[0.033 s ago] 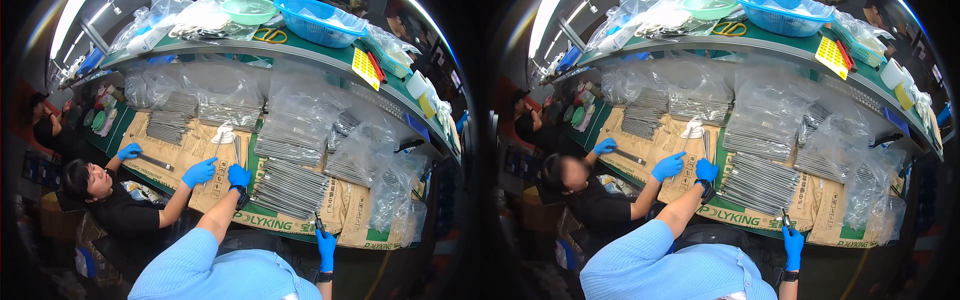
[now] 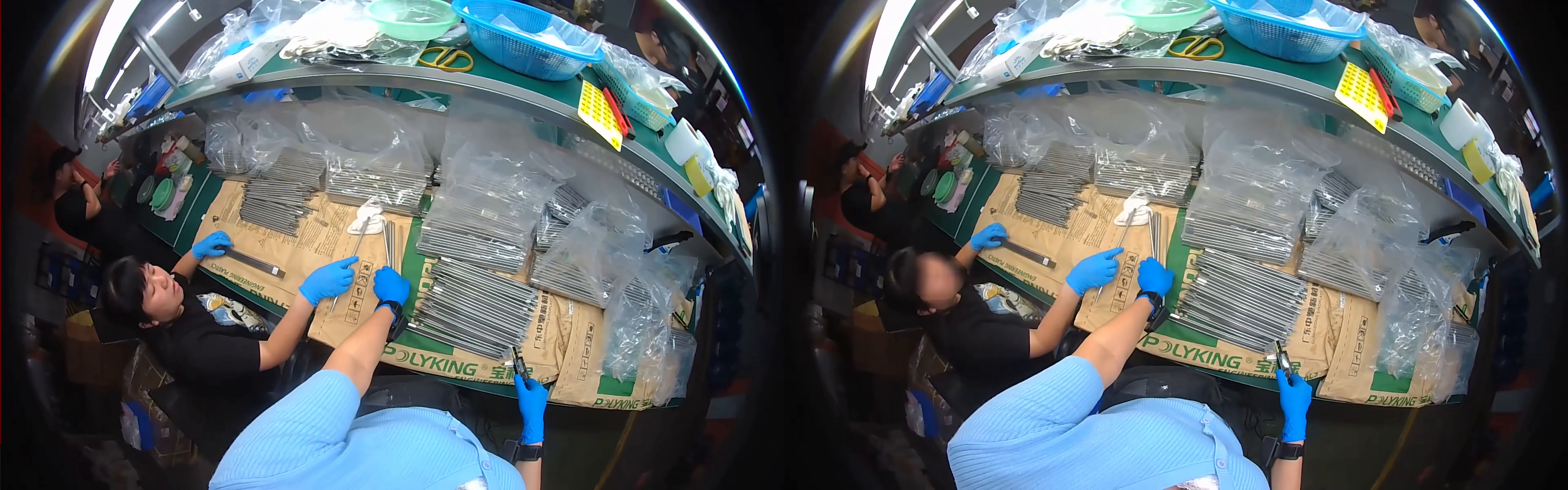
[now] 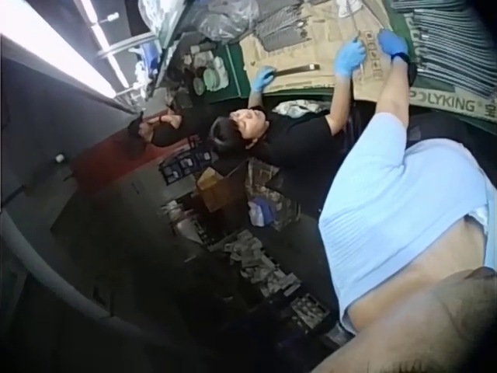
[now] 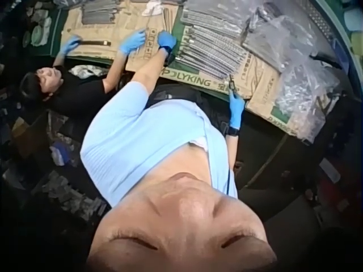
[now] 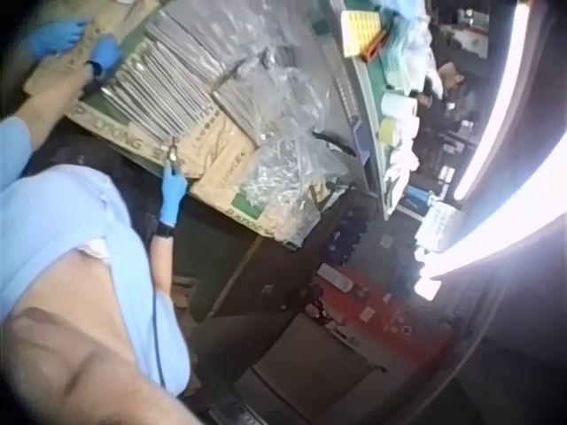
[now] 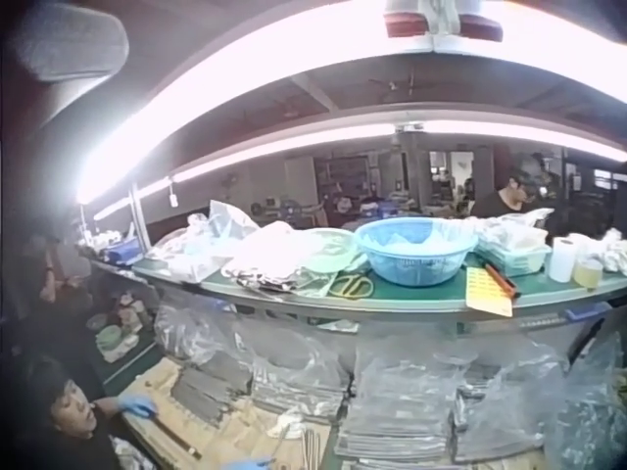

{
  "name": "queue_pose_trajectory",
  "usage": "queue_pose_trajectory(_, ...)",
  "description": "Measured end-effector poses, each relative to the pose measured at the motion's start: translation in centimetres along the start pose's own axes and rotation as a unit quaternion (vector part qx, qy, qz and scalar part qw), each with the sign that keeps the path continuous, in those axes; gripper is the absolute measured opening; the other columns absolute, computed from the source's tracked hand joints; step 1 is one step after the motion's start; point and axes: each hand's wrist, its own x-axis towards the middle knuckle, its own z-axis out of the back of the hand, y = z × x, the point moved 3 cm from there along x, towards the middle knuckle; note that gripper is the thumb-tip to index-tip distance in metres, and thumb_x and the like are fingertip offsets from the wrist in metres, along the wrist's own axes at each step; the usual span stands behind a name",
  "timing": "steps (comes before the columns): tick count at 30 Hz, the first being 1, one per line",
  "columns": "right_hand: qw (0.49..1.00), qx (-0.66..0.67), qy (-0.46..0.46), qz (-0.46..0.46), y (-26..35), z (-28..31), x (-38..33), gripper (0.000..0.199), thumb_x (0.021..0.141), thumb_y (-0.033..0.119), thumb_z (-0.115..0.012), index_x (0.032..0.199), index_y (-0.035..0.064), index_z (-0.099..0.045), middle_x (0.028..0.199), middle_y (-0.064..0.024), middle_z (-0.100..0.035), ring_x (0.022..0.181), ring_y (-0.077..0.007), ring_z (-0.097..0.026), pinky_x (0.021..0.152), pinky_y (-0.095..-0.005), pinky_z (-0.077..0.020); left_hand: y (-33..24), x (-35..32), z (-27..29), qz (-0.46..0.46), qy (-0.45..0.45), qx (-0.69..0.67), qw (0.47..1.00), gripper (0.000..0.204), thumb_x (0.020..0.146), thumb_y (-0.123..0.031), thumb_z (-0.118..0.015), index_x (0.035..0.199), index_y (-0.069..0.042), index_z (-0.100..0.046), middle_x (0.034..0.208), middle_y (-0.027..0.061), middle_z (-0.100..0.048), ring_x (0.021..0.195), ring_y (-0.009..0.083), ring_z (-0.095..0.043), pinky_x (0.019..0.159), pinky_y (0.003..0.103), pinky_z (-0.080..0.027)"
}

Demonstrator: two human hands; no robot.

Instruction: The person picks up a bundle of metal rods, measures the diameter of one rod using a digital caliper, and then places the bundle back onto the table. This process is repeated multiple times throughout the video.

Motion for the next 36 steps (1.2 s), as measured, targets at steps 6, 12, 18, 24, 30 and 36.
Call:
queue_pose_trajectory(6, 0.999, -0.027, 0.005, 0.031, 1.6, -0.8, -0.1, 0.046, 0.076, 0.041, -0.065, 0.072, -0.0043, -0.060, 0.060, -0.0194, -0.055, 0.052, -0.0279, -0.054, 0.051, -0.0382, -0.0391, 2.9, 2.9, -1.7, 0.040, 0.014, -0.030, 0.999, 0.025, 0.078, -0.016, -0.057, 0.099, -0.003, -0.052, 0.099, 0.0171, -0.055, 0.090, 0.0349, -0.060, 0.074, 0.043, -0.050)
queue_pose_trajectory(12, 0.999, -0.038, -0.002, 0.039, 1.9, -1.1, -0.2, 0.046, 0.076, 0.042, -0.065, 0.072, -0.0040, -0.060, 0.060, -0.0201, -0.056, 0.055, -0.0311, -0.056, 0.051, -0.0393, -0.0396, 5.1, 2.0, -1.6, -0.019, 0.073, -0.137, 0.988, 0.029, 0.080, -0.018, -0.054, 0.100, 0.002, -0.047, 0.096, 0.0263, -0.058, 0.092, 0.0386, -0.058, 0.075, 0.047, -0.047)
queue_pose_trajectory(18, 0.997, -0.040, -0.014, 0.064, 2.8, -0.9, -0.4, 0.046, 0.076, 0.041, -0.065, 0.070, -0.0043, -0.060, 0.058, -0.0197, -0.054, 0.053, -0.0229, -0.056, 0.050, -0.0371, -0.0394, 5.8, 2.7, 0.8, 0.022, 0.002, -0.162, 0.987, 0.031, 0.081, -0.022, -0.053, 0.102, -0.001, -0.046, 0.092, 0.0260, -0.060, 0.086, 0.0413, -0.059, 0.074, 0.049, -0.047)
queue_pose_trajectory(24, 0.993, -0.086, 0.015, 0.078, 3.6, -1.3, -1.8, 0.053, 0.075, 0.054, -0.058, 0.079, 0.0016, -0.065, 0.070, -0.0237, -0.060, 0.070, -0.0392, -0.060, 0.058, -0.0446, -0.0456, 7.5, 5.9, 0.3, -0.013, 0.019, -0.122, 0.992, 0.023, 0.078, -0.019, -0.049, 0.084, 0.000, -0.061, 0.087, 0.0250, -0.062, 0.083, 0.0401, -0.060, 0.072, 0.046, -0.049)
queue_pose_trajectory(30, 0.991, -0.099, 0.052, 0.068, 5.6, -0.4, -2.8, 0.056, 0.076, 0.058, -0.055, 0.082, 0.0040, -0.066, 0.072, -0.0214, -0.062, 0.072, -0.0369, -0.061, 0.060, -0.0423, -0.0467, 10.2, 7.5, -0.7, -0.029, 0.146, -0.236, 0.960, 0.030, 0.077, -0.025, -0.054, 0.088, 0.002, -0.059, 0.091, 0.0250, -0.062, 0.080, 0.0346, -0.063, 0.069, 0.042, -0.052)
queue_pose_trajectory(36, 0.990, -0.065, 0.082, 0.091, 9.9, 1.2, -2.1, 0.057, 0.077, 0.059, -0.054, 0.082, 0.0039, -0.067, 0.068, -0.0180, -0.062, 0.068, -0.0332, -0.062, 0.059, -0.0394, -0.0466, 5.4, 0.4, 6.8, 0.006, 0.385, -0.633, 0.671, 0.022, 0.084, -0.012, -0.056, 0.102, 0.000, -0.051, 0.078, 0.0107, -0.060, 0.070, 0.0232, -0.063, 0.055, 0.032, -0.051)
